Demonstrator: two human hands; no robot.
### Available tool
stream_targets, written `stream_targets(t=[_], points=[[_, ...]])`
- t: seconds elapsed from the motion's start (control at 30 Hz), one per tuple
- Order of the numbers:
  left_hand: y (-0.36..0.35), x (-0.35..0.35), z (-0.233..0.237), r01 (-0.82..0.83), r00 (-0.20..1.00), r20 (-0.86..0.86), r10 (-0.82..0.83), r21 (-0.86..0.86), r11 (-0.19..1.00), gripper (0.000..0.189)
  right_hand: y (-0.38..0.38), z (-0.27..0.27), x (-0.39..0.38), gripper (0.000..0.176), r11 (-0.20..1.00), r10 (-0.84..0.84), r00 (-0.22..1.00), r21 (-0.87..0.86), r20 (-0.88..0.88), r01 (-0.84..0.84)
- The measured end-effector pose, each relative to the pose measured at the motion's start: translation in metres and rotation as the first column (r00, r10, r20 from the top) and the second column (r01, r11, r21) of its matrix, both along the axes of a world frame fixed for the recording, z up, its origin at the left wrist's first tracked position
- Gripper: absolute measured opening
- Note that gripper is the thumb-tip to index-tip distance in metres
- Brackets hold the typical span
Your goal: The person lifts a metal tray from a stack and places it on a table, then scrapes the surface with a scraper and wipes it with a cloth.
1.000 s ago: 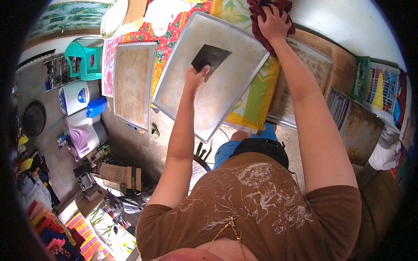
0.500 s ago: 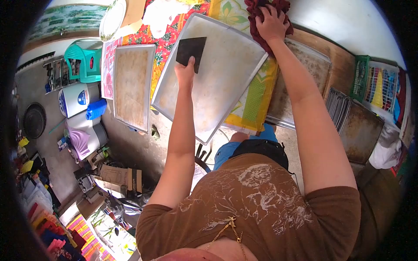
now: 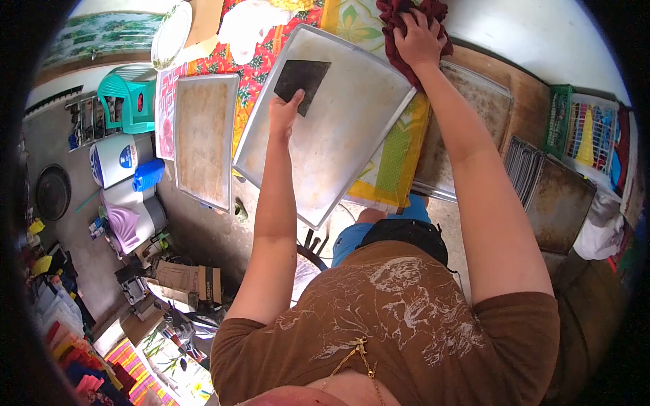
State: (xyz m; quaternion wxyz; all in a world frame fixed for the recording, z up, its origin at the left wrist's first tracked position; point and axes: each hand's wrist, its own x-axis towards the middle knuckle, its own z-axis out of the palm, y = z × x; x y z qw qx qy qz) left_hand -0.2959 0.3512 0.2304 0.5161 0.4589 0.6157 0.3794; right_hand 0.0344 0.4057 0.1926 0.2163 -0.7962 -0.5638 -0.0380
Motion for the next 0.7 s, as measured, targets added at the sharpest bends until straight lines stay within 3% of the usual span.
stream_targets(t=[0.1,0.2,0.3,0.5,0.6,0.7], points=[[0.003,0.004,-0.005,-0.038,0.999,0.018,0.036,0.083,0.996,0.016,0.002,-0.002,-0.001,0.043,1.000,-0.015,1.000,-0.008,0.016,0.015],[0.004,0.005,-0.005,0.049,0.998,-0.038,-0.048,0.023,0.999,0.013,0.002,-0.003,-0.001,0.044,1.000,-0.016,1.000,0.002,0.015,0.016],[0.007,0.010,-0.006,0.005,0.999,0.033,-0.010,0.148,0.989,0.010,0.002,-0.004,-0.001,0.045,1.000,-0.006,1.000,0.012,-0.002,0.006],[0.010,0.009,-0.003,0.073,0.995,-0.072,-0.072,0.019,0.997,0.010,0.003,-0.002,-0.001,0.046,1.000,-0.009,1.000,-0.017,-0.016,0.008],[0.015,0.011,-0.018,0.034,0.999,-0.002,-0.034,0.127,0.991,0.011,0.003,-0.001,-0.002,0.046,1.000,-0.009,1.000,-0.012,-0.021,0.008],[0.015,0.008,-0.012,0.090,0.991,-0.103,-0.087,0.021,0.996,0.011,0.003,-0.003,-0.001,0.046,1.000,-0.012,1.000,-0.003,-0.015,0.012]])
